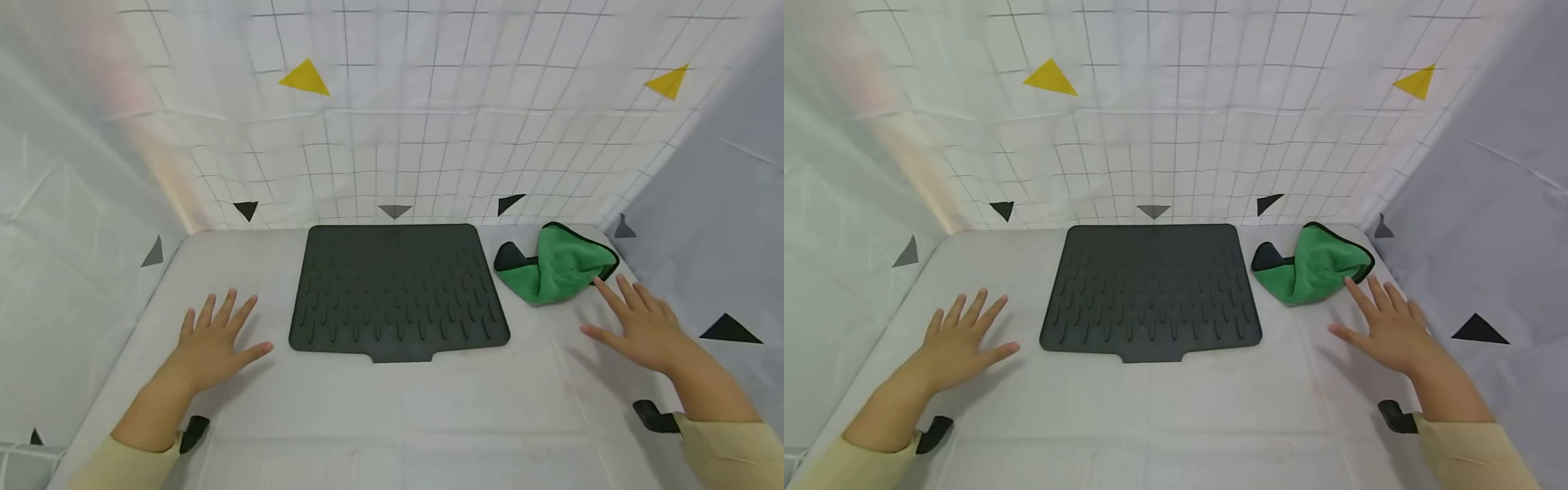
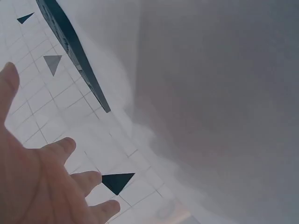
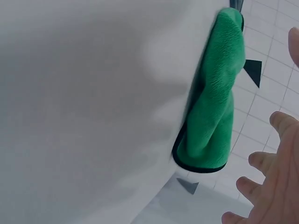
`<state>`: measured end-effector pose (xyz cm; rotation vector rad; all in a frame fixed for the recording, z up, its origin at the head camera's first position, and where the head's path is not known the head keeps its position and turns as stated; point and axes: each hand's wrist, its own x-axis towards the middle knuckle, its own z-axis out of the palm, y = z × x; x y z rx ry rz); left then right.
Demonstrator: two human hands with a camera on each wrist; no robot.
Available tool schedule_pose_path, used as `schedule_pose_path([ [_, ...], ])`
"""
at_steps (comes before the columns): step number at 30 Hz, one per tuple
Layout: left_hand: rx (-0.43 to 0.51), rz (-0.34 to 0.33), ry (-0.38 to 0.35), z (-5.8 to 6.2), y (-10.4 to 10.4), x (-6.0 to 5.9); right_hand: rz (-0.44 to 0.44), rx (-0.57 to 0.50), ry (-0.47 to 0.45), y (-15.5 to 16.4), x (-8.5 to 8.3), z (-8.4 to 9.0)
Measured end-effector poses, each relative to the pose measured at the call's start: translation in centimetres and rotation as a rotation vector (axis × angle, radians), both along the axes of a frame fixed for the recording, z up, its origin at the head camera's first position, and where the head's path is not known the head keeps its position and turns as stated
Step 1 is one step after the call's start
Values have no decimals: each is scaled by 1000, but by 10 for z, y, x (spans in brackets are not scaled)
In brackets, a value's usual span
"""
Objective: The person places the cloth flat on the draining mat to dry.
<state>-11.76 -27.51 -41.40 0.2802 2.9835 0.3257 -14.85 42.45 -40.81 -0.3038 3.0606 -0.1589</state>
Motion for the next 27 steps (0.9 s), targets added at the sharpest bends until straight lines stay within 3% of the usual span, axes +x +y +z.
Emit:
schedule_pose_path([
  [5,16,-11,-26,2,10,-4,10,-7,-14,-7,-7,4],
  [13,57,-25,-5,-4,19,-13,22,-30,-10,-14,-16,6],
  [27,50,-83,-96,-4,40,-32,-14,-139,-86,-25,-36,6],
])
